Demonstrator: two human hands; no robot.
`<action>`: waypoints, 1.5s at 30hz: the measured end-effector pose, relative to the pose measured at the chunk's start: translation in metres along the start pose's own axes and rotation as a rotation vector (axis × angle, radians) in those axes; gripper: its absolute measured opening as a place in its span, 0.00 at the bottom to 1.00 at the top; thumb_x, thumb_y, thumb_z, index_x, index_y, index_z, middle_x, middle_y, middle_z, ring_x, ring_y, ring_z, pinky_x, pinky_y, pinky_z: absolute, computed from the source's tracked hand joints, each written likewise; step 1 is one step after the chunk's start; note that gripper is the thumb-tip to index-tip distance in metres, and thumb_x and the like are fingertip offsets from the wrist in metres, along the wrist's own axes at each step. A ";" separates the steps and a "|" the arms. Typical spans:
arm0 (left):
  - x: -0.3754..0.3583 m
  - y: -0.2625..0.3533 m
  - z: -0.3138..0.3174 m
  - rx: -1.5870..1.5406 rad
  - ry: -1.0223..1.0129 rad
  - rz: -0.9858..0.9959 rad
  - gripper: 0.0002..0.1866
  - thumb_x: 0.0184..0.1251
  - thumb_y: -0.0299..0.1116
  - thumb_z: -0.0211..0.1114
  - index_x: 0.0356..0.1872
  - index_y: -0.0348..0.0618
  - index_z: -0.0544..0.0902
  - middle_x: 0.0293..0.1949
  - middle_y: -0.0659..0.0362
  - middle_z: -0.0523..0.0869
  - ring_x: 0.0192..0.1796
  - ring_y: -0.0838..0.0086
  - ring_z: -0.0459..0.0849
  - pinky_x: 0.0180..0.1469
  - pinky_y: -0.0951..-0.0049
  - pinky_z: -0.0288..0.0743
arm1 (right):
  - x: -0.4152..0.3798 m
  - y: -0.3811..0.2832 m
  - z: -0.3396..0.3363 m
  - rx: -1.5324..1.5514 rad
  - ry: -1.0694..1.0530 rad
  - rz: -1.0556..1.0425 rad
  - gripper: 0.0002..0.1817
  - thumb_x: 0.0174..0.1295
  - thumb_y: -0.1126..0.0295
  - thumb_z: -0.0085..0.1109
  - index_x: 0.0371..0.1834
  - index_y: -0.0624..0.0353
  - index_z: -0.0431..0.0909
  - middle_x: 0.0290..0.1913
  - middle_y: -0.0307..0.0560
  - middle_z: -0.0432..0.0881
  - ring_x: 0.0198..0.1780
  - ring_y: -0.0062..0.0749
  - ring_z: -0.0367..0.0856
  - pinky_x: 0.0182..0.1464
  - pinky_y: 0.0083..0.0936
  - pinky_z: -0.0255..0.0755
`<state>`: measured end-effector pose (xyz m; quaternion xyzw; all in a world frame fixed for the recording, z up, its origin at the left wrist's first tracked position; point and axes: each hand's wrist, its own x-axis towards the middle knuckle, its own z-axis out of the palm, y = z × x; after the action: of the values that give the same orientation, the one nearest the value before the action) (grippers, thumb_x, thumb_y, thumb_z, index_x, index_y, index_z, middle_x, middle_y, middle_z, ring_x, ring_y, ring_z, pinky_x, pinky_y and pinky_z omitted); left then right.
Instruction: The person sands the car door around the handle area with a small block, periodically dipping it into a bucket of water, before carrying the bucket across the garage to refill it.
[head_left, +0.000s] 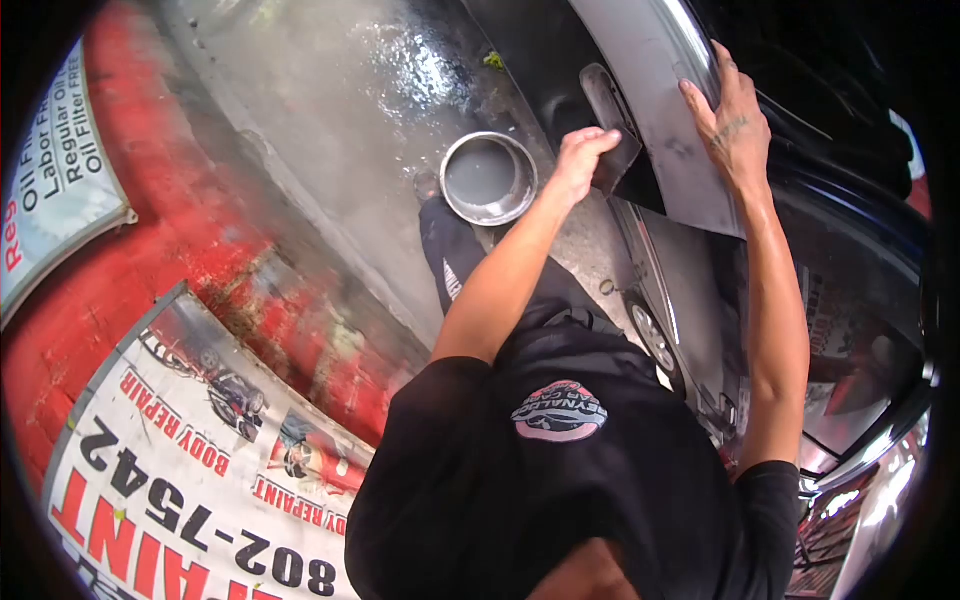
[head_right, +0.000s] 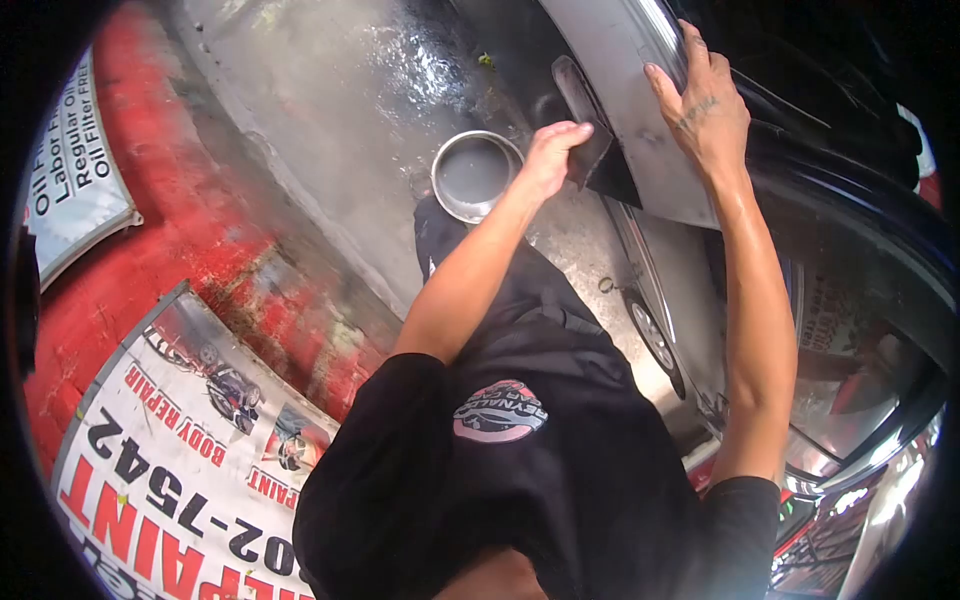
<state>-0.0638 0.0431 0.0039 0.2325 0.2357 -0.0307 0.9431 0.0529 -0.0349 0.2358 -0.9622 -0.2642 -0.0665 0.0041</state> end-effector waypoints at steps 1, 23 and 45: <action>0.007 -0.009 -0.002 0.126 0.020 0.019 0.13 0.66 0.32 0.73 0.22 0.43 0.82 0.23 0.66 0.82 0.26 0.82 0.76 0.28 0.72 0.68 | 0.001 -0.001 0.002 -0.022 0.009 0.008 0.38 0.68 0.41 0.60 0.78 0.43 0.66 0.56 0.60 0.81 0.55 0.56 0.86 0.53 0.47 0.82; 0.007 0.010 0.028 0.734 0.271 0.171 0.09 0.61 0.29 0.73 0.27 0.32 0.87 0.22 0.56 0.87 0.26 0.76 0.81 0.33 0.67 0.74 | 0.001 0.012 0.011 -0.054 0.033 0.021 0.39 0.66 0.40 0.59 0.77 0.46 0.68 0.62 0.56 0.81 0.58 0.51 0.87 0.59 0.49 0.82; 0.010 0.013 0.026 0.956 0.177 0.285 0.11 0.61 0.33 0.74 0.30 0.33 0.88 0.19 0.52 0.84 0.25 0.74 0.82 0.33 0.66 0.75 | 0.006 0.013 0.012 -0.052 0.023 0.037 0.40 0.65 0.40 0.61 0.77 0.47 0.67 0.64 0.57 0.80 0.60 0.54 0.85 0.61 0.52 0.79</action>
<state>-0.0414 0.0434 0.0252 0.6700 0.2404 0.0139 0.7023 0.0662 -0.0426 0.2252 -0.9658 -0.2447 -0.0842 -0.0169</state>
